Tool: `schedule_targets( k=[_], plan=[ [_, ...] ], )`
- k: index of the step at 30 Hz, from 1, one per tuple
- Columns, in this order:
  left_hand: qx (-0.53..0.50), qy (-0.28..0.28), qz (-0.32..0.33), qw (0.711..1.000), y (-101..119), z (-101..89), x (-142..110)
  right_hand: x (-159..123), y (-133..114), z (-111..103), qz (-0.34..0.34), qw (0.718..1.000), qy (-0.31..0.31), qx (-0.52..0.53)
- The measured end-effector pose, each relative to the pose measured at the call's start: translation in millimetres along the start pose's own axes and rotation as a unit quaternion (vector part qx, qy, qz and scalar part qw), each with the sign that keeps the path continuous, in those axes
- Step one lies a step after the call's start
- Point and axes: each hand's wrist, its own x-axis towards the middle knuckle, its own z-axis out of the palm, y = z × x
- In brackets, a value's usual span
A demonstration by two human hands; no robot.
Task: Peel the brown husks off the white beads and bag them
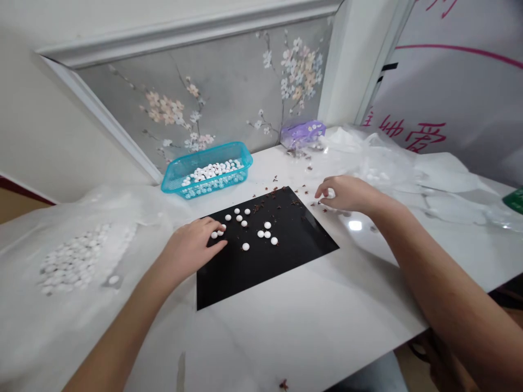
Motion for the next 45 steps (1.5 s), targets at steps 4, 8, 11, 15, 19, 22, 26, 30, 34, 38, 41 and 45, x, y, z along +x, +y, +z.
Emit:
schedule_targets(
  k=[4,8,11,15,19,22,26,30,34,38,41,45],
  plan=[
    [0.033,-0.120,-0.084,0.989,-21.8,-8.7,-9.5,-3.7,-1.0,-4.9,-0.008,0.999,-0.045,0.016],
    [0.003,-0.135,-0.087,0.987,-31.4,-1.4,-5.8,-8.0,-3.6,-5.0,-0.005,0.995,-0.092,0.033],
    [-0.009,-0.128,-0.083,0.988,-31.8,0.6,-2.4,-7.6,-3.4,-1.6,-0.002,0.994,-0.098,0.036],
    [-0.009,-0.129,-0.087,0.988,-32.9,-1.8,-3.2,-3.9,1.5,2.8,-0.014,0.995,-0.091,0.037],
    [-0.012,-0.119,-0.102,0.988,-37.7,-4.8,-3.9,-3.7,3.1,3.2,-0.025,0.997,-0.054,0.045],
    [-0.001,-0.081,-0.121,0.989,-43.5,-4.5,-1.1,-4.8,0.2,2.6,-0.023,0.996,-0.075,0.051],
    [0.005,-0.063,-0.130,0.989,-51.8,0.6,5.9,-4.2,-2.0,3.1,-0.028,0.994,-0.093,0.058],
    [0.004,-0.090,-0.121,0.989,-53.6,4.1,10.8,-4.5,2.8,-1.3,-0.023,0.995,-0.066,0.072],
    [0.024,-0.091,-0.134,0.986,-48.3,2.6,11.4,-7.9,12.6,-10.0,-0.009,0.998,0.012,0.068],
    [0.024,-0.073,-0.126,0.989,-43.9,2.7,11.5,-9.8,16.4,-11.1,-0.012,0.996,-0.060,0.060],
    [0.021,-0.071,-0.114,0.991,-42.0,4.3,12.6,-10.8,12.2,-9.9,-0.029,0.992,-0.108,0.065],
    [0.018,-0.072,-0.101,0.992,-40.2,5.7,14.1,-12.0,6.8,-10.1,-0.028,0.989,-0.130,0.058]
  ],
)
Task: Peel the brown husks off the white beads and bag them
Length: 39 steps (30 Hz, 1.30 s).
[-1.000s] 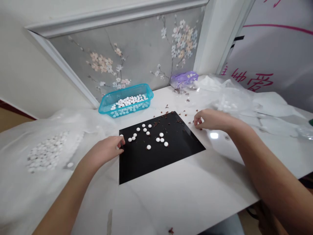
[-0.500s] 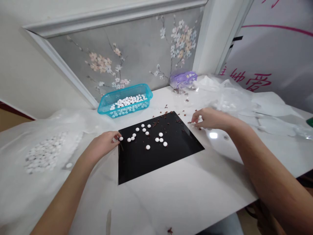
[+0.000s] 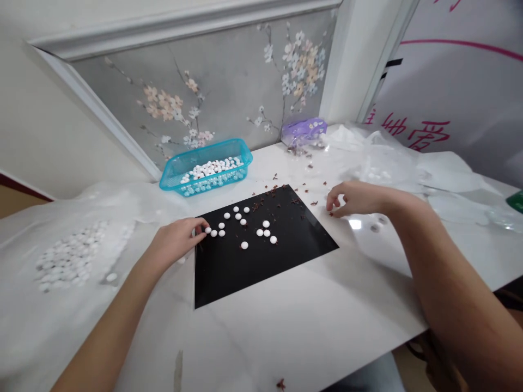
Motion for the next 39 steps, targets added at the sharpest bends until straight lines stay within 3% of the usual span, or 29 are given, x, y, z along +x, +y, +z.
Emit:
schedule_targets(
  k=[6,10,17,21,28,36,39],
  plan=[
    [0.010,0.007,-0.017,1.000,7.0,-6.3,-3.4,3.5,3.5,3.5,-0.020,1.000,0.001,0.013],
    [0.014,0.045,0.003,0.999,19.5,-5.6,-8.7,7.1,5.8,7.6,-0.048,0.998,0.000,0.027],
    [-0.075,0.157,0.123,0.977,52.6,27.9,-14.3,9.4,3.9,9.6,-0.057,0.998,0.003,0.023],
    [-0.099,0.185,0.191,0.959,71.5,44.6,-26.1,8.4,5.4,7.9,-0.059,0.998,0.003,0.028],
    [-0.063,0.171,0.288,0.940,87.4,65.1,-37.7,2.0,1.8,0.9,-0.024,1.000,0.005,0.018],
    [-0.083,0.135,0.251,0.955,88.7,66.9,-36.2,11.0,11.3,9.3,-0.033,0.999,0.005,0.042],
    [-0.092,0.133,0.242,0.957,89.6,65.6,-37.2,10.4,7.8,8.7,-0.049,0.995,0.053,0.074]
  ],
)
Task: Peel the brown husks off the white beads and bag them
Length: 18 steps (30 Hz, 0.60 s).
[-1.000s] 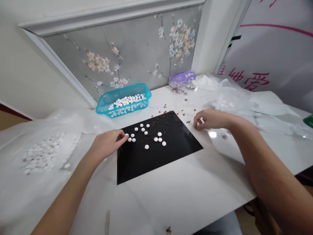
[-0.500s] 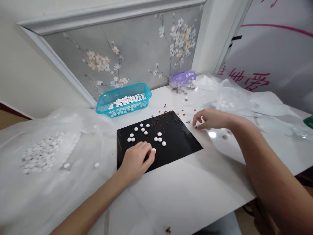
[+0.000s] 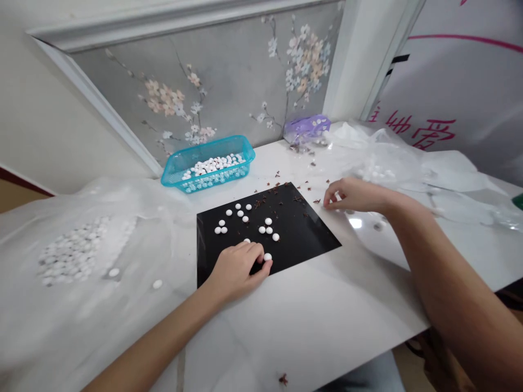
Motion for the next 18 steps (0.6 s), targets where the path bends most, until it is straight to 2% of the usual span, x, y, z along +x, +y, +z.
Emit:
schedule_targets(
  k=[2,5,6,8,11,14,18],
  plan=[
    [0.001,0.006,-0.005,1.000,0.5,0.2,-0.3,-2.2,-13.2,1.8,-0.027,0.996,0.073,0.044],
    [0.053,0.030,0.006,0.998,0.6,1.8,-1.1,-6.4,-46.5,15.1,-0.094,0.970,0.164,0.155],
    [0.083,0.043,0.014,0.996,0.6,2.5,-1.4,-7.5,-58.8,23.2,-0.109,0.961,0.169,0.191],
    [0.140,0.067,0.028,0.988,0.5,3.5,-1.6,-8.2,-80.5,43.8,-0.142,0.948,0.135,0.253],
    [0.166,0.084,0.029,0.982,0.2,3.9,-1.2,-6.1,-99.7,77.7,-0.225,0.930,0.110,0.269],
    [0.167,0.090,0.019,0.982,0.1,3.8,-1.0,-2.7,-103.5,101.8,-0.257,0.925,0.145,0.239],
    [0.168,0.105,0.014,0.980,-0.6,4.7,-1.9,-0.9,-100.4,111.8,-0.235,0.931,0.151,0.234]
  ],
)
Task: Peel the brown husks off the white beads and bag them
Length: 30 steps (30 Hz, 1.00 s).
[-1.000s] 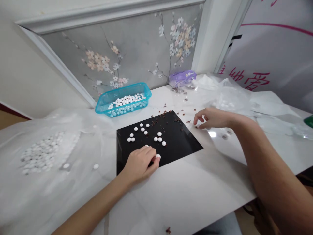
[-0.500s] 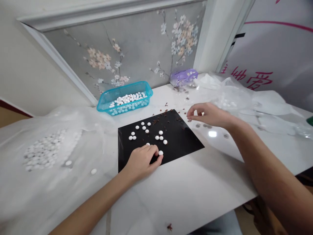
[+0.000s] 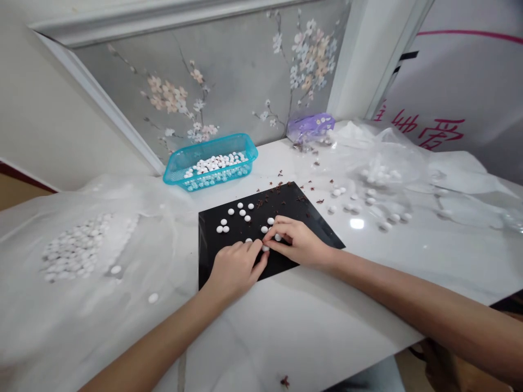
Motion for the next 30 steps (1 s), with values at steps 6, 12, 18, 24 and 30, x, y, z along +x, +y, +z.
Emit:
schedule_targets(
  k=[6,12,18,24,30],
  plan=[
    [-0.034,0.028,-0.018,0.999,-4.4,3.5,-1.1,0.5,-1.9,-0.9,-0.004,1.000,-0.016,-0.011],
    [-0.158,-0.009,-0.078,0.984,-9.5,3.9,-0.6,-0.2,-1.8,-0.1,-0.006,1.000,-0.014,-0.003],
    [-0.204,-0.017,-0.092,0.975,-11.7,4.8,-0.2,-2.0,2.9,0.9,-0.044,0.999,0.007,0.022],
    [-0.228,-0.035,-0.119,0.966,-12.8,4.7,0.8,-3.5,4.2,-0.9,-0.066,0.997,0.000,0.043],
    [-0.234,-0.053,-0.131,0.962,-13.6,4.1,2.3,-3.6,2.7,-3.3,-0.077,0.996,-0.021,0.041]
  ],
)
